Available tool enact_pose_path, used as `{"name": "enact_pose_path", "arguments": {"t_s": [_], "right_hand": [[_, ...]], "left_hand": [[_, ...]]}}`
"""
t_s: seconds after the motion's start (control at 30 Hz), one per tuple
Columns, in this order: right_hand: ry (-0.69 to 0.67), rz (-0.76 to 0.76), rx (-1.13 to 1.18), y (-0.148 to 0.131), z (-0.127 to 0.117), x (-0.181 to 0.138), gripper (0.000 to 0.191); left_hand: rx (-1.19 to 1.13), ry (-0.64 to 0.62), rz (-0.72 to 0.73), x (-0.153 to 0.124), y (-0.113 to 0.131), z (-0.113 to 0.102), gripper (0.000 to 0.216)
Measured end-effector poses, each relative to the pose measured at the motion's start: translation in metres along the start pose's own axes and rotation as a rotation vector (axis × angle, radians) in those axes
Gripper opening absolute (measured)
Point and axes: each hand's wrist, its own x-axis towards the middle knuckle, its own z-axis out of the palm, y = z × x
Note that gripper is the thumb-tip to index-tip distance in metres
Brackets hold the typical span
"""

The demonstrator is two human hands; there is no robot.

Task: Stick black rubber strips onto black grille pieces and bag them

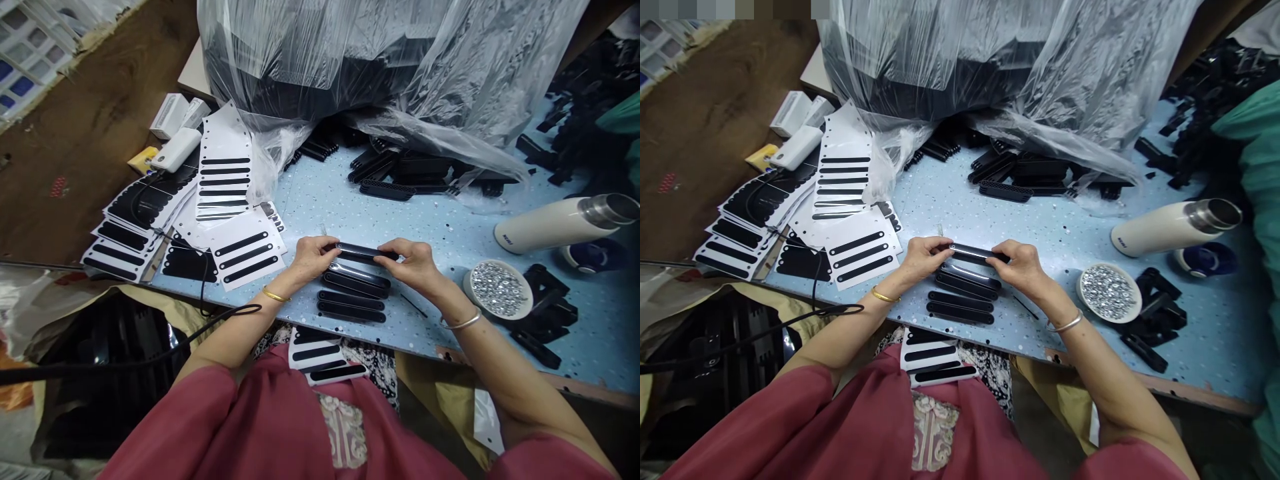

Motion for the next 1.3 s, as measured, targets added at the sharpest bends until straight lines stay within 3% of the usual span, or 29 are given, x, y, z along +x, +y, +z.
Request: {"name": "enact_pose_path", "arguments": {"t_s": [0.27,0.7,1.13,1.3], "right_hand": [[0.042,0.061,0.019,0.006,0.003,-0.004,0.016],[0.112,0.170,0.228,0.004,0.007,-0.013,0.024],[0.124,0.298,0.314,0.007,0.011,-0.016,0.027],[0.129,0.346,0.408,0.013,0.007,-0.019,0.043]], "left_hand": [[-0.001,0.021,0.045,-0.001,-0.004,0.002,0.023],[0.004,0.026,0.253,0.000,-0.007,0.001,0.015],[-0.001,0.026,0.248,0.001,-0.010,0.002,0.014],[0.002,0.024,0.236,0.001,-0.008,0.001,0.014]]}}
